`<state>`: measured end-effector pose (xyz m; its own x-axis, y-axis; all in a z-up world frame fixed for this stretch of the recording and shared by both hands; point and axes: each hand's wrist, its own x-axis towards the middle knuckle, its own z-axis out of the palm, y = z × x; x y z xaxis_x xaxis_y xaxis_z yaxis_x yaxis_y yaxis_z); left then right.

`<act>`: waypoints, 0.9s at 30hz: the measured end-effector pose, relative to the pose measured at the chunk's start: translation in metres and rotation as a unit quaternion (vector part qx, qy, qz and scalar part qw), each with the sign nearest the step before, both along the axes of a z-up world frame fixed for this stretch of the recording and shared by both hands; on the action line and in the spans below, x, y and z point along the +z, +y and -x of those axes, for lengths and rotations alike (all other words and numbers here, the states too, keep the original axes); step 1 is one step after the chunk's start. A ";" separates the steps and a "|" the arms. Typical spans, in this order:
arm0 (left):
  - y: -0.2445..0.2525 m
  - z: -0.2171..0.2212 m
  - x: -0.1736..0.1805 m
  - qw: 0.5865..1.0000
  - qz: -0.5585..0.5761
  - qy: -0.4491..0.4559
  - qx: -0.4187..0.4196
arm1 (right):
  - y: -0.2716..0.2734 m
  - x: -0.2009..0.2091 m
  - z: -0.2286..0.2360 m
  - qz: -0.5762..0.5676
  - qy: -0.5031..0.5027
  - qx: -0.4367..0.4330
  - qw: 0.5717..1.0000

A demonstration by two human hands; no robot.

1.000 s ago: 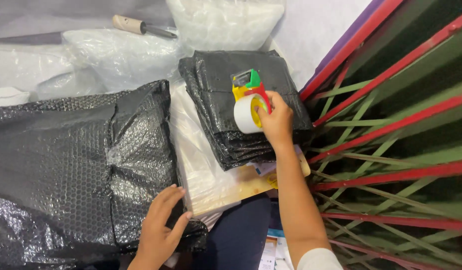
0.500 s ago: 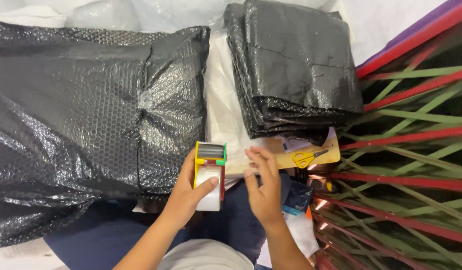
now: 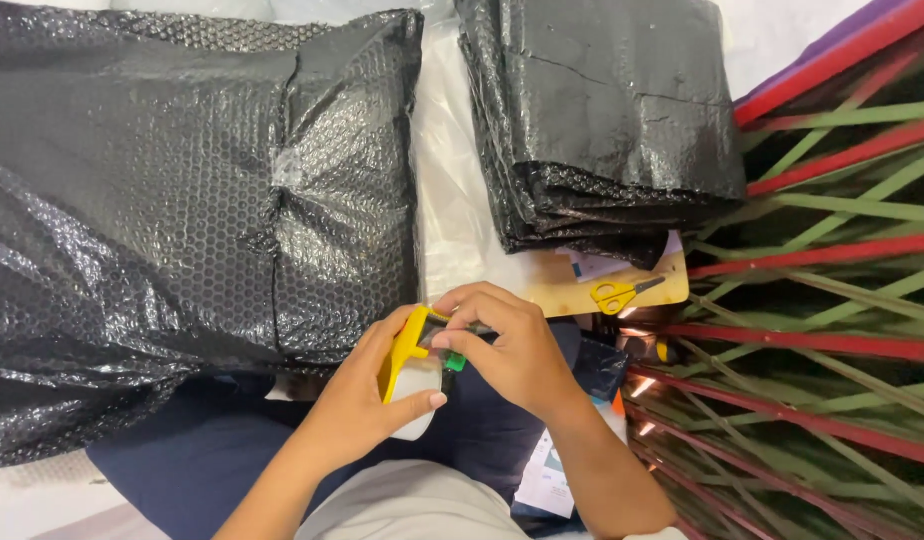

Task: Sealing a large black plastic bag containing a pillow using a handheld tape dispenser.

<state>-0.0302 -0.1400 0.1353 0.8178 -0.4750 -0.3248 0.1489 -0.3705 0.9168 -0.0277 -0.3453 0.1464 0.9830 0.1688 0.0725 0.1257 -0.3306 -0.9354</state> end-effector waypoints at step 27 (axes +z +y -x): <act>-0.008 -0.021 0.004 0.978 -0.076 0.194 -0.008 | 0.002 -0.049 0.003 -0.129 0.190 -0.076 0.970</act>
